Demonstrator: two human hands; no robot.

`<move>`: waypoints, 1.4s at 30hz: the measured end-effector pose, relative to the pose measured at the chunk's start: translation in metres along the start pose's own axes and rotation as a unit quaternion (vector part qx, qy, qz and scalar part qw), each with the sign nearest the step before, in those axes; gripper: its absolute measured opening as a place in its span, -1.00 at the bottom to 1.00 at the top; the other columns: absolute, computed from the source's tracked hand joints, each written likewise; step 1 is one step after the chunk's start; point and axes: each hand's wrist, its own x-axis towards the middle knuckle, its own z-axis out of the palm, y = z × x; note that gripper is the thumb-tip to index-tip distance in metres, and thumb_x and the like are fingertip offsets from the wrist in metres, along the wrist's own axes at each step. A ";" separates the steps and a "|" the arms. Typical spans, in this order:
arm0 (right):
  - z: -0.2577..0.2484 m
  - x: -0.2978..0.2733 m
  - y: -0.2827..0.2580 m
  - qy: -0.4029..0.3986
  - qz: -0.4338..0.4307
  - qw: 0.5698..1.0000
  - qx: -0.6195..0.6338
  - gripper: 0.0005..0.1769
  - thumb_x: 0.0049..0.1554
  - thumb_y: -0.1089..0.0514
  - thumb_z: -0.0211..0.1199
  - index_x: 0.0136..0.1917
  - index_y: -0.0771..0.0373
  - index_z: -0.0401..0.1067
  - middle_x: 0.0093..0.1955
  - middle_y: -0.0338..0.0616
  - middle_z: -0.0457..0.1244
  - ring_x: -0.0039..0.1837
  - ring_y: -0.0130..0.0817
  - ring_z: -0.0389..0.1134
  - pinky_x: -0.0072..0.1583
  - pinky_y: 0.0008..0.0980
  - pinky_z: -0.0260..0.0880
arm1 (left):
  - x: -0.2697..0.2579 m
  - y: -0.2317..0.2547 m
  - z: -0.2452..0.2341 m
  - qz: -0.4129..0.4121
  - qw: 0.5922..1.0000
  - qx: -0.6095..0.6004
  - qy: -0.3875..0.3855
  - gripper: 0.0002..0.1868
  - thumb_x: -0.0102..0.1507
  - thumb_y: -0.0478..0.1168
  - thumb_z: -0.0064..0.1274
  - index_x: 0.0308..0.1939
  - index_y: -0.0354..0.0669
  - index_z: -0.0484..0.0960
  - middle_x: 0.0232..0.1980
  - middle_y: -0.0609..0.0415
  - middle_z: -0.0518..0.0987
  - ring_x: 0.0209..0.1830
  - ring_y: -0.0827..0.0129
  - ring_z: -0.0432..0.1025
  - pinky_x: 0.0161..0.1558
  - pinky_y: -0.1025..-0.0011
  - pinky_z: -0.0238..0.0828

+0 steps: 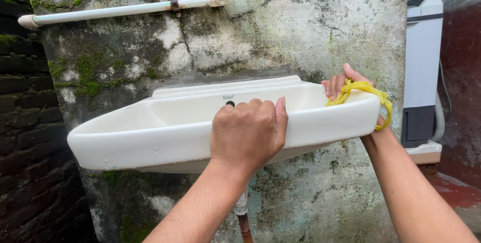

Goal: The person cleans a sink and a faucet using a cloth, then turns the water on to rinse them.

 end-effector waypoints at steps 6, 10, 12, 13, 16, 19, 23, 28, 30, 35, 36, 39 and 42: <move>0.037 -0.040 -0.056 0.039 -0.021 0.987 -0.155 -0.33 0.44 -0.08 -0.15 -0.47 0.12 0.26 -0.45 -0.17 0.15 -0.17 -0.28 0.19 0.35 -0.23 0.23 | -0.001 0.002 0.004 -0.029 0.998 -0.009 -0.054 -0.43 0.42 -0.12 -0.10 -0.73 -0.02 0.55 -0.75 0.14 0.50 -0.84 0.39 0.39 -0.59 0.35 0.40; 0.071 -0.049 -0.066 0.225 -0.010 0.866 -0.446 -0.34 0.38 -0.09 0.05 -0.47 0.31 0.32 -0.47 -0.07 0.17 -0.27 -0.25 0.21 -0.02 -0.14 0.25 | -0.004 0.002 0.008 -0.020 0.999 -0.013 -0.021 -0.47 0.41 -0.09 -0.09 -0.69 -0.04 0.59 -0.69 0.11 0.53 -0.80 0.34 0.42 -0.55 0.30 0.41; 0.094 -0.050 -0.064 0.277 0.014 0.757 -0.592 -0.27 0.38 -0.12 0.10 -0.49 0.39 0.29 -0.51 0.03 0.13 -0.37 -0.14 0.11 -0.19 0.00 0.15 | -0.003 0.001 0.008 -0.024 0.999 -0.017 -0.024 -0.48 0.40 -0.08 -0.08 -0.67 -0.05 0.60 -0.68 0.09 0.55 -0.78 0.32 0.43 -0.54 0.28 0.41; 0.105 -0.051 -0.060 0.264 -0.020 0.700 -0.663 -0.34 0.36 -0.10 0.11 -0.48 0.31 0.39 -0.55 0.00 0.15 -0.44 -0.13 0.12 -0.22 -0.01 0.15 | -0.002 0.002 0.008 -0.025 0.999 -0.031 -0.016 -0.49 0.39 -0.07 -0.07 -0.66 -0.07 0.61 -0.65 0.05 0.57 -0.74 0.27 0.46 -0.51 0.25 0.42; 0.129 -0.054 -0.049 0.242 -0.098 0.608 -0.750 -0.41 0.36 -0.06 0.14 -0.44 0.22 0.51 -0.54 -0.01 0.21 -0.48 -0.09 0.18 -0.19 -0.05 0.22 | -0.002 0.002 0.003 -0.038 0.997 -0.069 -0.024 -0.50 0.39 -0.06 -0.09 -0.62 -0.11 0.63 -0.58 -0.01 0.60 -0.64 0.16 0.51 -0.45 0.19 0.44; 0.148 -0.053 -0.032 0.238 -0.172 0.570 -0.768 -0.41 0.39 -0.04 0.16 -0.42 0.22 0.54 -0.48 0.01 0.27 -0.39 -0.05 0.25 -0.10 -0.09 0.30 | 0.001 0.001 -0.009 -0.087 0.986 -0.117 -0.083 -0.47 0.40 -0.03 -0.15 -0.59 -0.15 0.64 -0.50 -0.07 0.62 -0.52 0.06 0.54 -0.37 0.11 0.46; 0.171 -0.047 -0.014 0.227 -0.200 0.533 -0.790 -0.37 0.44 -0.06 0.18 -0.43 0.21 0.52 -0.41 0.00 0.28 -0.37 -0.03 0.29 -0.14 -0.11 0.29 | 0.000 0.005 -0.029 -0.183 0.949 -0.228 -0.114 -0.46 0.39 0.07 -0.20 -0.34 -0.28 0.70 -0.29 -0.23 0.66 -0.28 -0.11 0.57 -0.15 0.02 0.48; 0.202 -0.039 -0.004 0.162 -0.138 0.570 -0.793 -0.60 0.34 -0.03 0.16 -0.26 0.21 0.48 -0.46 0.01 0.27 -0.38 -0.01 0.32 -0.24 -0.08 0.27 | 0.002 0.012 -0.032 -0.200 0.945 -0.255 -0.033 -0.33 0.45 0.11 -0.27 0.27 -0.52 0.47 0.01 -0.38 0.61 -0.08 -0.19 0.57 -0.02 -0.02 0.48; 0.207 -0.038 -0.013 0.137 -0.109 0.582 -0.794 -0.76 0.28 0.02 0.15 -0.08 0.16 0.52 -0.48 0.02 0.28 -0.40 0.01 0.33 -0.32 -0.04 0.25 | 0.003 0.018 -0.029 -0.195 0.948 -0.248 -0.027 -0.29 0.46 0.12 -0.30 0.35 -0.52 0.41 0.04 -0.36 0.62 -0.04 -0.19 0.57 0.01 -0.04 0.45; 0.185 -0.042 -0.055 0.175 -0.196 0.772 -0.578 -0.77 0.55 0.20 -0.08 0.12 0.37 0.32 -0.19 -0.10 0.41 -0.09 -0.30 0.49 -0.08 -0.28 0.45 | 0.008 0.032 -0.008 -0.185 0.952 -0.226 -0.091 -0.50 0.45 0.12 -0.28 -0.01 -0.17 0.63 -0.42 -0.06 0.65 -0.42 0.02 0.59 -0.21 -0.08 0.36; 0.181 -0.043 -0.058 0.175 -0.197 0.770 -0.581 -0.77 0.55 0.20 -0.08 0.12 0.37 0.32 -0.19 -0.10 0.41 -0.09 -0.30 0.49 -0.08 -0.28 0.45 | 0.004 0.032 -0.002 -0.185 0.951 -0.230 -0.089 -0.50 0.45 0.12 -0.28 -0.01 -0.17 0.63 -0.42 -0.06 0.65 -0.42 0.02 0.59 -0.21 -0.08 0.36; 0.178 -0.040 -0.056 0.182 -0.149 0.822 -0.519 -0.82 0.46 0.25 -0.13 0.14 0.34 0.28 -0.19 -0.07 0.39 -0.14 -0.34 0.50 -0.12 -0.36 0.47 | -0.006 0.026 0.016 -0.062 0.997 -0.054 0.003 -0.54 0.43 0.07 -0.11 -0.45 -0.06 0.63 -0.43 0.06 0.61 -0.46 0.15 0.54 -0.28 0.09 0.42; 0.184 -0.042 -0.046 0.186 -0.179 0.788 -0.560 -0.83 0.46 0.30 -0.09 0.15 0.34 0.33 -0.19 -0.11 0.41 -0.16 -0.32 0.49 -0.08 -0.32 0.46 | -0.009 0.018 0.021 -0.054 0.997 -0.042 0.041 -0.55 0.42 -0.01 -0.03 -0.55 -0.03 0.60 -0.48 0.07 0.57 -0.51 0.21 0.50 -0.36 0.17 0.41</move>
